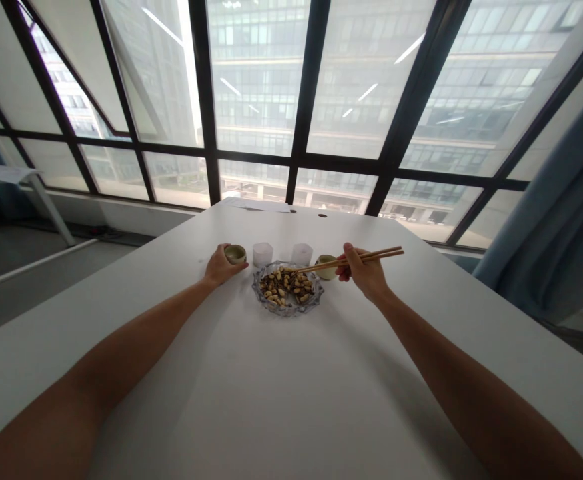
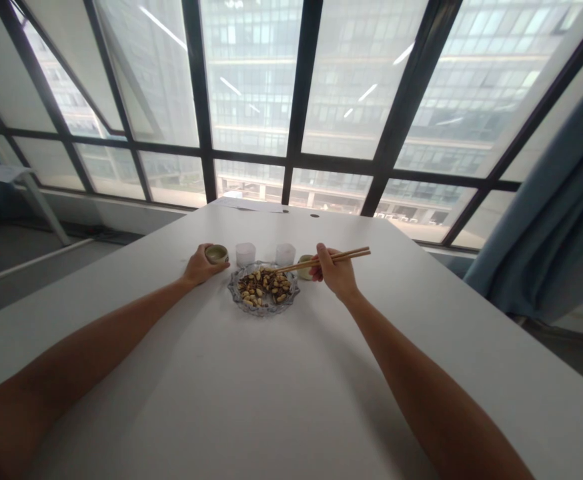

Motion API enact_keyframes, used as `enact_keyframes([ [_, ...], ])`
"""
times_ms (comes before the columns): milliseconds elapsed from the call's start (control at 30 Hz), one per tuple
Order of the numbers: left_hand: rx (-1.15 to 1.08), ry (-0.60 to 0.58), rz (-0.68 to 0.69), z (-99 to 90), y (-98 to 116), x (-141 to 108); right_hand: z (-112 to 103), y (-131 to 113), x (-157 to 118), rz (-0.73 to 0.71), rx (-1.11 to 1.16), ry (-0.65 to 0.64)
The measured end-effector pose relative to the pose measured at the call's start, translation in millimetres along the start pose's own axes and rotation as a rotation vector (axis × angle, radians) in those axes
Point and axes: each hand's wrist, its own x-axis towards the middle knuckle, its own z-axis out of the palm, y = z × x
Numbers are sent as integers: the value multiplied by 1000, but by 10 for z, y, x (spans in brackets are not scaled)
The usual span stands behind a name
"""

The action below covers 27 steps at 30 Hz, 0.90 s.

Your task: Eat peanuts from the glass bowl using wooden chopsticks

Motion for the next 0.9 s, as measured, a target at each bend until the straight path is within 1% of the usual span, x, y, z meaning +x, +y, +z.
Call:
enact_keyframes([
  [167, 7, 108, 221, -10, 48, -48, 59, 96, -56, -47, 51, 39],
  [300, 31, 114, 364, -17, 79, -81, 160, 258, -170, -99, 126, 121],
  [400, 53, 106, 447, -21, 91, -95, 228, 371, -260, -48, 171, 140],
  [467, 70, 107, 476, -23, 97, -102, 254, 421, -312, -3, 196, 163],
  [567, 89, 102, 471, -30, 112, -114, 270, 456, -376, 37, 230, 206],
  [633, 101, 89, 432, -42, 125, -124, 276, 465, -408, 55, 246, 229],
  [767, 128, 51, 274, -93, 144, -142, 297, 476, -438, 91, 253, 253],
  [833, 131, 50, 192, -121, 138, -139, 300, 485, -434, 98, 257, 268],
  [900, 120, 64, 144, -137, 122, -130, 294, 498, -423, 106, 260, 287],
])
